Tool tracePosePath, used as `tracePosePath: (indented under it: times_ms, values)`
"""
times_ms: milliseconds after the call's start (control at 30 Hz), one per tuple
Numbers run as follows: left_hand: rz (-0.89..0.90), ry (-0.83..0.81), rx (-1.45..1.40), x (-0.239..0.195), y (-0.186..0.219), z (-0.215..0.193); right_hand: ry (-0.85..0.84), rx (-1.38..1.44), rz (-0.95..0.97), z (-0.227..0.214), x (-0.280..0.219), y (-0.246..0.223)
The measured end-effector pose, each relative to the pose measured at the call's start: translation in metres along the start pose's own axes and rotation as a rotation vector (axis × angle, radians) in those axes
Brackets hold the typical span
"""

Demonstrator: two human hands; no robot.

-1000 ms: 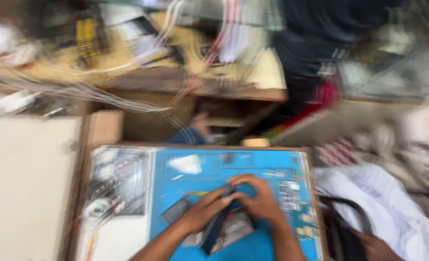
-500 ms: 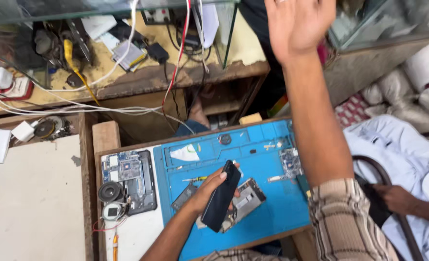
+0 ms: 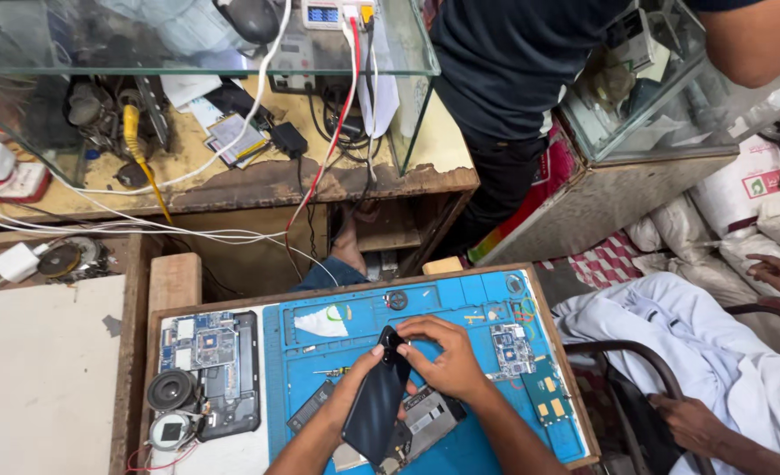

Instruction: The person aligns and snaps a smartphone back cover onto the device chassis, then repeatedly rotates and presses the edges to check the fit. The person handles the phone and back cover by hand on a blue work mat.

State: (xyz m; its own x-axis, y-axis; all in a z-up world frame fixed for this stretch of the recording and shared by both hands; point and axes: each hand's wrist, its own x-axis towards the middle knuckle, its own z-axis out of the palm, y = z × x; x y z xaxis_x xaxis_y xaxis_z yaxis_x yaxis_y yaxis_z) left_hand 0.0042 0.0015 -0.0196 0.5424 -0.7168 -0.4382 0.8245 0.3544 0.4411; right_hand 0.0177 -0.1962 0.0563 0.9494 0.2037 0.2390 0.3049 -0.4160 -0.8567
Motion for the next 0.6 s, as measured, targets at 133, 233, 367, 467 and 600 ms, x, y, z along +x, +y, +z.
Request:
tracePosePath:
  times_ms: [133,233,367,467,600]
  values:
    - [0.024,-0.013,0.007,-0.001,-0.007,-0.007,0.015,-0.048,-0.038,0.005,-0.009,0.013]
    - [0.045,-0.016,0.063,0.0,-0.003,-0.006,0.054,-0.074,-0.065,0.004,-0.002,0.018]
    - [0.082,-0.01,0.084,-0.007,0.002,0.001,0.156,0.168,-0.081,-0.014,-0.003,0.004]
    - [0.01,-0.051,0.042,-0.007,-0.001,0.002,0.26,0.379,-0.357,-0.042,-0.009,-0.013]
    - [0.043,-0.055,0.062,-0.005,0.021,0.02,0.381,0.434,-0.327,-0.069,0.043,-0.067]
